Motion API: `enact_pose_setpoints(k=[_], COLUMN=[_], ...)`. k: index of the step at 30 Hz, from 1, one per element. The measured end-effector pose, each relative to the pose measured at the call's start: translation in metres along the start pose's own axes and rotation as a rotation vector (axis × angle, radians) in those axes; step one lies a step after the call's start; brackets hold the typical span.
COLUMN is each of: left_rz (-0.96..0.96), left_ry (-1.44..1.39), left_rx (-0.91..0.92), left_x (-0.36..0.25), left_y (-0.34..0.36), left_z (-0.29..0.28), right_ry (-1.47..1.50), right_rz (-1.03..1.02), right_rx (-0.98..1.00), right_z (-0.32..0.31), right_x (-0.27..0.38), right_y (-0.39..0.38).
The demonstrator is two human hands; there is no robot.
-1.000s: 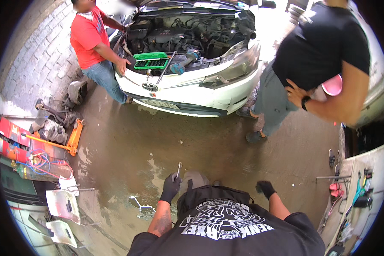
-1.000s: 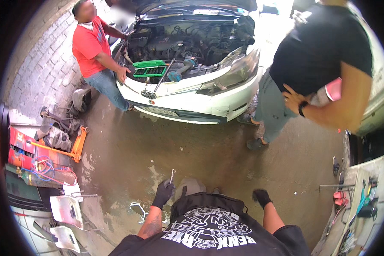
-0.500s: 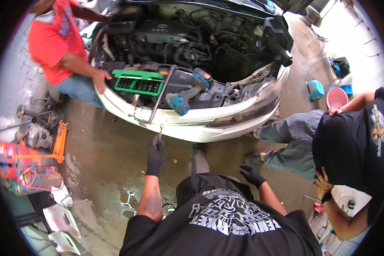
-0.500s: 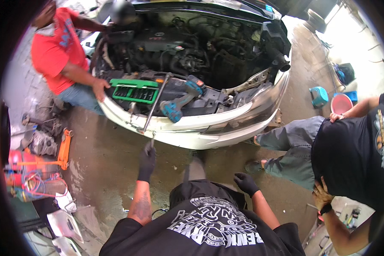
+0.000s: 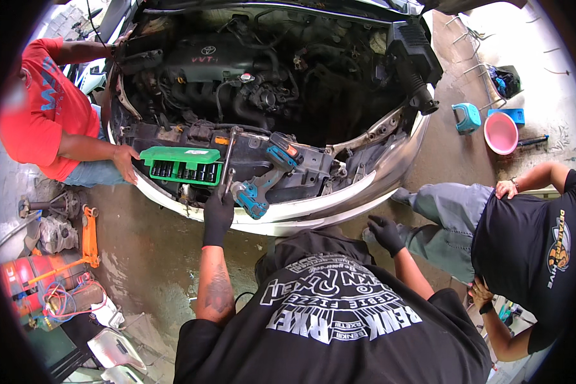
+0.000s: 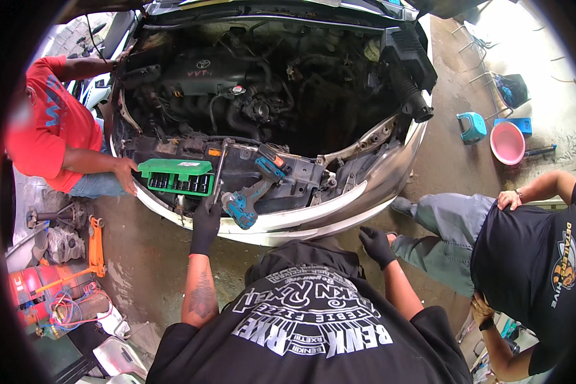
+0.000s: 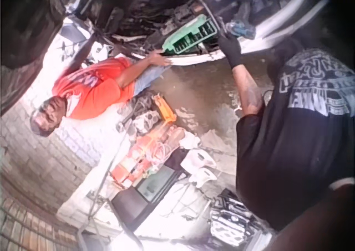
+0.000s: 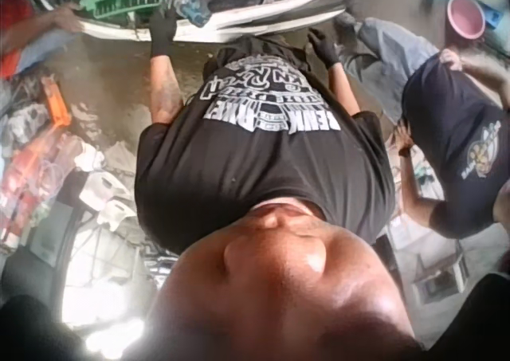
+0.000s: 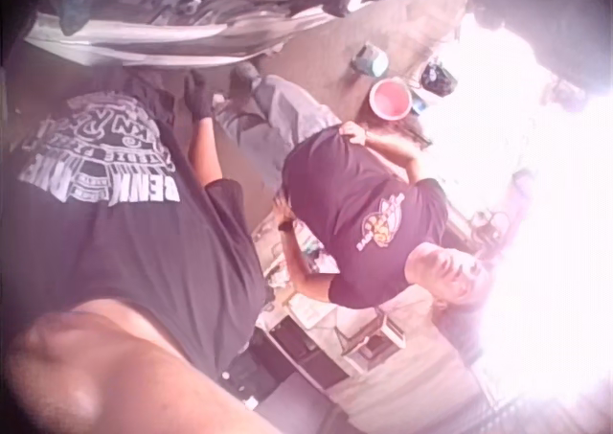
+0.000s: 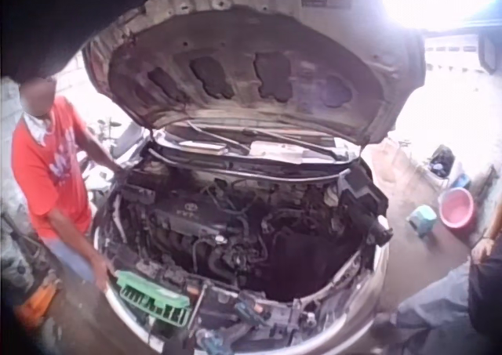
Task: The person uses a socket wrench and a power drill to loosen and remove bolts from components inside the engine bay of a car.
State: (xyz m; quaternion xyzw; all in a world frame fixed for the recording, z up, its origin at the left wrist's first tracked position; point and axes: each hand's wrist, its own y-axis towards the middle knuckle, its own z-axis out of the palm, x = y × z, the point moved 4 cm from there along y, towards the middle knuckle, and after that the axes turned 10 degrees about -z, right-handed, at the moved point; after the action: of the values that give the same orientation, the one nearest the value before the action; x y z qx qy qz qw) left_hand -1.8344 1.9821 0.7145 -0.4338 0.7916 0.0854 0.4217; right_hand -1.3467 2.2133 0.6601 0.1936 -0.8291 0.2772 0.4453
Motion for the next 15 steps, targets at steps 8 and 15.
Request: enact_pose_setpoints(k=[8,15], left_rz=[-0.021,0.189], left_ry=[0.003,-0.199], left_rx=[0.026,0.263], left_x=[-0.066,-0.192], left_y=[0.013,0.073], left_z=[0.009,0.099], right_ry=[-0.381,-0.726], right_rz=[-0.455,-0.693], right_rx=[-0.401,-0.258], right_z=[-0.036,-0.085], right_x=[0.102,0.127], right_y=[0.113,0.223])
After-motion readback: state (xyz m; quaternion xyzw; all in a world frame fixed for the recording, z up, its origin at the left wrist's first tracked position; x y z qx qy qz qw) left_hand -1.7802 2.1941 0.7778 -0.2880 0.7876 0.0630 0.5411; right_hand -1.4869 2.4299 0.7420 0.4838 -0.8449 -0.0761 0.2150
